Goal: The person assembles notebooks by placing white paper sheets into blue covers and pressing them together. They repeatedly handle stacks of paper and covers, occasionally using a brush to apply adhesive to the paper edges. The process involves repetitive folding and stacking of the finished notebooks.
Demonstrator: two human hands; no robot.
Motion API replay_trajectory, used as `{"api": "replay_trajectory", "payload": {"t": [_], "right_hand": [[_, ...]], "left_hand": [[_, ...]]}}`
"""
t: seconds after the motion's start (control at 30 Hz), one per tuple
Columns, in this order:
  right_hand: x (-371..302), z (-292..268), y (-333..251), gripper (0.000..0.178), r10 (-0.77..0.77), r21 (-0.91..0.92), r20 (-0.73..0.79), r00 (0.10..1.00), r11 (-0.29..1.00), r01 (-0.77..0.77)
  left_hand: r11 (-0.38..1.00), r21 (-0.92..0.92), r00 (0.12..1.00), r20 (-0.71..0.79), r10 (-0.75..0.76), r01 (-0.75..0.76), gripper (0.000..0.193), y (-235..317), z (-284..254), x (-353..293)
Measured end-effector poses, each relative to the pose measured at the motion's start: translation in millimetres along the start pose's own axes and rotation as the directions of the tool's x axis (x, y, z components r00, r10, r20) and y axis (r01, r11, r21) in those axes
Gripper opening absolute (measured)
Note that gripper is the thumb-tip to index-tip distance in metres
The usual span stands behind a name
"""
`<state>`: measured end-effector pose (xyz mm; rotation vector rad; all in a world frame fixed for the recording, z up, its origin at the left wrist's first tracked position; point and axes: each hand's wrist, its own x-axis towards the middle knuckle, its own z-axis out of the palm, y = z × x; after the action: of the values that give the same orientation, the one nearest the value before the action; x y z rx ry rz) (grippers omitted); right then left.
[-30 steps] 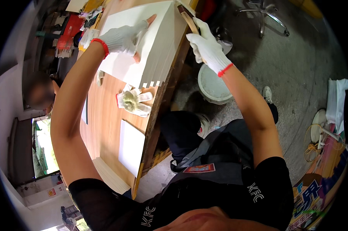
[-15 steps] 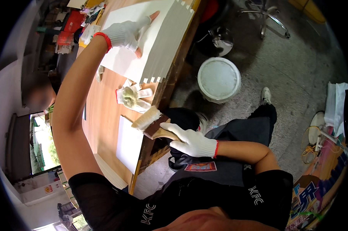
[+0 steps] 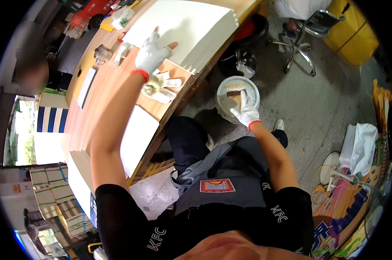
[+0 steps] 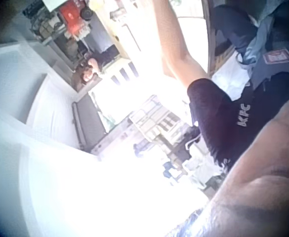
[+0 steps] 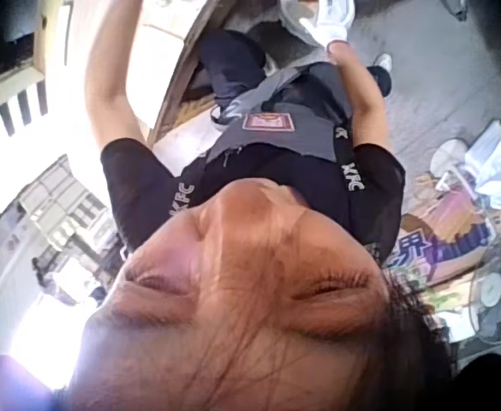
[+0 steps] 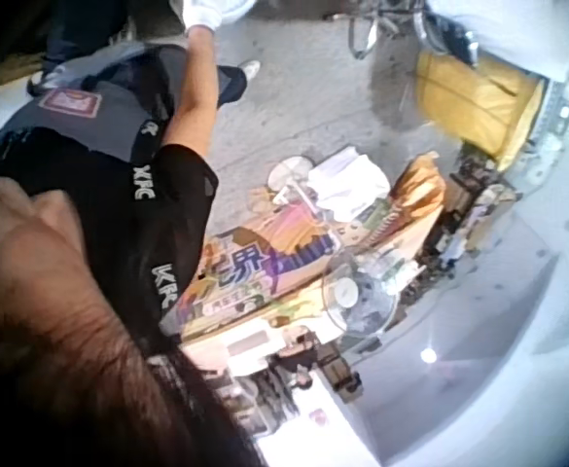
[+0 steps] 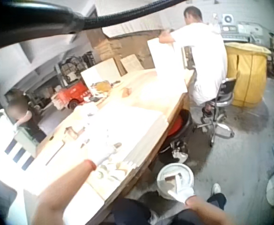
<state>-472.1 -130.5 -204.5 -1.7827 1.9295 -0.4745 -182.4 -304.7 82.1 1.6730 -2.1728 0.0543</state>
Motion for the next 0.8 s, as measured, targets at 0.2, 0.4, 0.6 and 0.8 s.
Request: {"api": "replay_trajectory", "payload": {"t": [0.2,0.4,0.6,0.8], "right_hand": [[-51,-34,-25,0.086,-0.134,0.051,0.026,0.991,0.99,0.133],[-127,-54,-40,0.078,-0.04,0.272,0.057,0.998,0.962,0.023],[-153,-80,-65,0.071,-0.084,0.381,-0.028,0.996,0.92,0.088],[-189,-111,-110,0.053,-0.202,0.517,-0.005,0.979,0.838,0.176]], "left_hand": [[-0.226,-0.711,0.538,0.667,-0.515,0.665,0.063,-8,-5,-38],[-0.417,-0.696,0.573,0.718,-0.394,0.585,0.03,0,7,-31],[-0.388,-0.795,0.706,0.598,-0.379,0.466,0.034,-9,23,2],[-0.301,-0.836,0.786,0.54,-0.3,0.459,0.022,24,17,19]]}}
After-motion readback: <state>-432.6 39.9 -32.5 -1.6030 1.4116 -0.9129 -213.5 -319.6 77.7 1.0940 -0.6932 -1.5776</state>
